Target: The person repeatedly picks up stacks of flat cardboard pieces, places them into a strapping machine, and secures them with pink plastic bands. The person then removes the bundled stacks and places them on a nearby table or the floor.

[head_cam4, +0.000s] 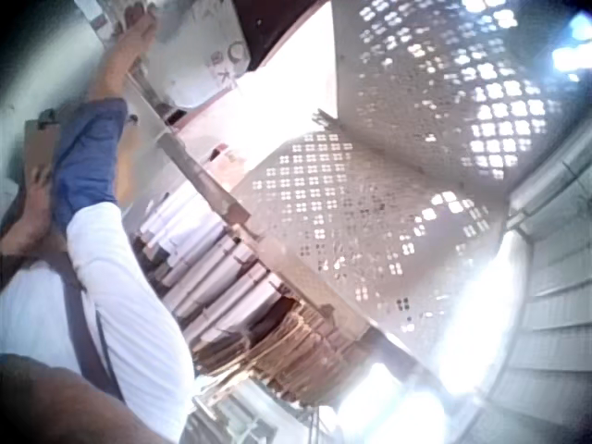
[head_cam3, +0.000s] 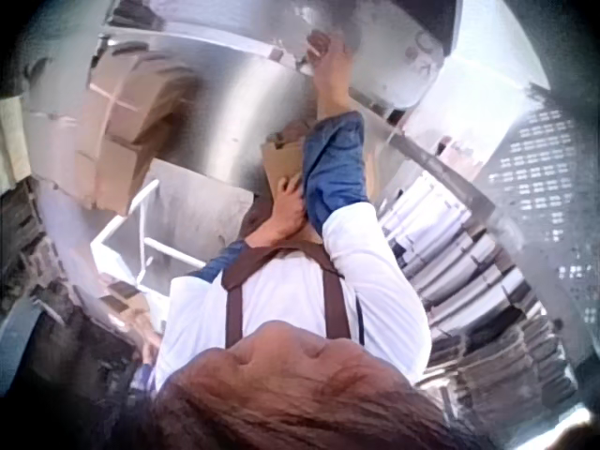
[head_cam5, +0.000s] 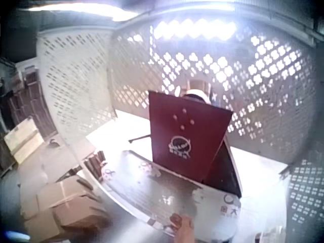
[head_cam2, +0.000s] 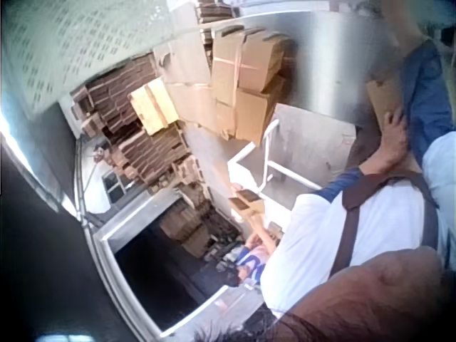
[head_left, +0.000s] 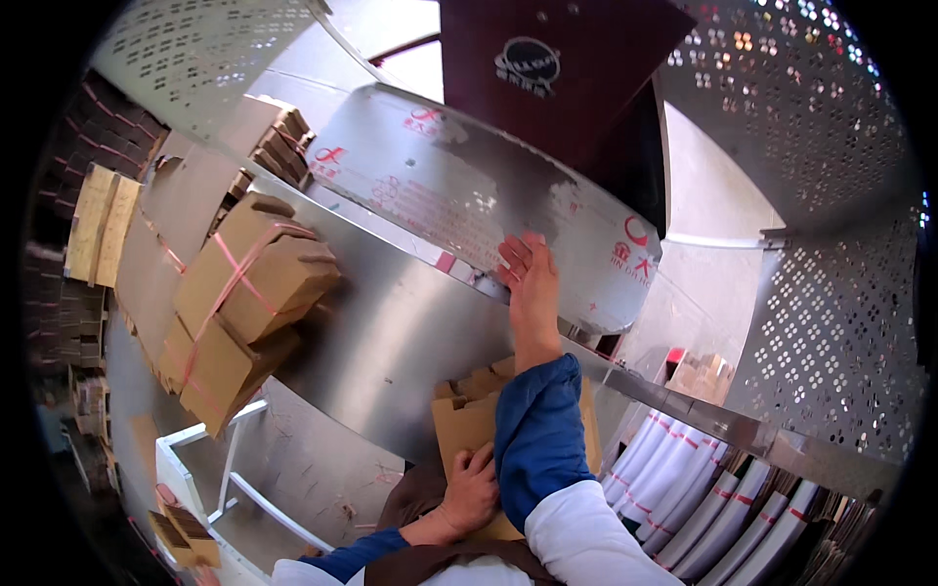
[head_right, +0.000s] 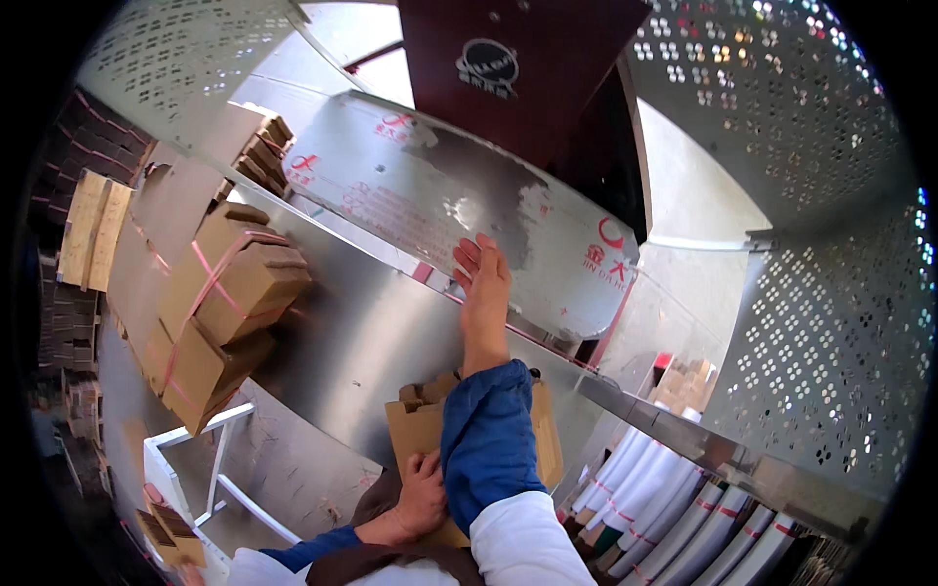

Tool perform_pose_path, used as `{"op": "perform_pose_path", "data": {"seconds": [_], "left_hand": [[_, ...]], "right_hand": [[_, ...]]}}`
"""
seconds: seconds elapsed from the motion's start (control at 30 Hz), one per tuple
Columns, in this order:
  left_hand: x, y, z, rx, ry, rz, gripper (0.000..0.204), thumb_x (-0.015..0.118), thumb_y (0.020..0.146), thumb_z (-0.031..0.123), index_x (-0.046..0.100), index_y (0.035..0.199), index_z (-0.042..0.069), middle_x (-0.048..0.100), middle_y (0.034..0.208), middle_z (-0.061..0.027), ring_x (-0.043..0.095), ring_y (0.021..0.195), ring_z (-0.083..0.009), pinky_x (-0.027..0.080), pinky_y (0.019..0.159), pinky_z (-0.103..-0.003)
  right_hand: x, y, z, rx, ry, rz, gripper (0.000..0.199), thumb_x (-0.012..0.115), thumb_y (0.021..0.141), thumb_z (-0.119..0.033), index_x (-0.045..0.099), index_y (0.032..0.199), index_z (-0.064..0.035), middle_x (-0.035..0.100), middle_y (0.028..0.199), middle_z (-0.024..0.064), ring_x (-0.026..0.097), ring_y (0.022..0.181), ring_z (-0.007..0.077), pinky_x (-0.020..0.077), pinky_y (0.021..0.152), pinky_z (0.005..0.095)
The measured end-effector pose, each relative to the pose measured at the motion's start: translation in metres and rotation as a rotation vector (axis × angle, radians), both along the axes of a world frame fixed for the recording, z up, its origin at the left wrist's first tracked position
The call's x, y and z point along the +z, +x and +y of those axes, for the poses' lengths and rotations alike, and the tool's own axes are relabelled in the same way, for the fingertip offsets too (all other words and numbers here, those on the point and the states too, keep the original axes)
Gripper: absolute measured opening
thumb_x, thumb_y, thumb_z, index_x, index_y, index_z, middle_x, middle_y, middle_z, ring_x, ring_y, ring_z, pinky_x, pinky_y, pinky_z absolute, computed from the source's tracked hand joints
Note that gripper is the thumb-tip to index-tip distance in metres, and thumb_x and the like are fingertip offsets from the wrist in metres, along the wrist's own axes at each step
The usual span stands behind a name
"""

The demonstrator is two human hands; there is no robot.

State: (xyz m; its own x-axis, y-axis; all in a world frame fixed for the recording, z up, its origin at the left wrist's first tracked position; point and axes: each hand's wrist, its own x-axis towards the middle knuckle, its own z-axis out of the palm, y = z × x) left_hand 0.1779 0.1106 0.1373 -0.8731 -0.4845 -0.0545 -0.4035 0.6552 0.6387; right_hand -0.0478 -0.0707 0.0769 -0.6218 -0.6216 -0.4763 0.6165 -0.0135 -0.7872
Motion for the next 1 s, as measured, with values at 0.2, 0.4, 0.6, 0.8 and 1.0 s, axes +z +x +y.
{"op": "perform_pose_path", "data": {"seconds": [0.2,0.4,0.6,0.8,1.0], "left_hand": [[-0.041,-0.009,0.008,-0.059,0.087,-0.036,0.041,0.058,0.072,0.019,0.063,0.11,0.005,0.052,0.128,-0.0131,0.043,0.124,-0.0298,0.033,0.093,-0.046],[-0.043,-0.017,-0.007,-0.121,0.083,-0.062,0.033,0.057,0.068,0.02,0.068,0.096,0.005,0.054,0.125,-0.011,0.043,0.125,-0.0261,0.033,0.09,-0.042],[-0.037,-0.034,-0.004,-0.235,-0.087,-0.082,0.025,0.058,0.067,0.021,0.068,0.085,0.006,0.059,0.12,-0.0088,0.044,0.127,-0.0203,0.033,0.088,-0.034],[-0.016,-0.062,0.004,-0.211,-0.089,-0.102,0.023,0.058,0.072,0.02,0.069,0.089,0.008,0.057,0.126,-0.0074,0.044,0.124,-0.0196,0.034,0.088,-0.033],[-0.01,-0.053,0.034,-0.121,-0.156,-0.009,0.057,0.067,0.076,0.031,0.054,0.129,0.015,0.049,0.138,-0.0014,0.045,0.123,-0.0191,0.035,0.089,-0.039]], "right_hand": [[-0.016,-0.032,0.007,-0.142,-0.048,-0.253,0.044,0.042,0.1,-0.041,0.049,0.124,-0.0047,0.059,0.117,0.0113,0.056,0.105,0.0223,0.0438,0.09,0.038],[-0.008,-0.05,0.007,-0.275,-0.254,-0.554,0.042,0.038,0.101,-0.041,0.051,0.12,-0.0056,0.056,0.124,0.0115,0.056,0.108,0.0225,0.0452,0.092,0.042],[-0.021,-0.079,0.038,-0.298,-0.506,-0.726,0.042,0.037,0.101,-0.041,0.052,0.12,-0.0068,0.056,0.126,0.0108,0.056,0.112,0.0217,0.0465,0.09,0.0437],[-0.014,-0.091,0.066,-0.232,-0.299,-0.406,0.041,0.037,0.102,-0.038,0.05,0.123,-0.0053,0.058,0.121,0.0113,0.057,0.109,0.0223,0.0459,0.088,0.0418],[0.043,-0.093,0.238,0.615,0.291,0.825,0.05,0.034,0.104,-0.038,0.05,0.133,0.0001,0.055,0.132,0.0124,0.049,0.125,0.0254,0.0333,0.106,0.0327]]}}
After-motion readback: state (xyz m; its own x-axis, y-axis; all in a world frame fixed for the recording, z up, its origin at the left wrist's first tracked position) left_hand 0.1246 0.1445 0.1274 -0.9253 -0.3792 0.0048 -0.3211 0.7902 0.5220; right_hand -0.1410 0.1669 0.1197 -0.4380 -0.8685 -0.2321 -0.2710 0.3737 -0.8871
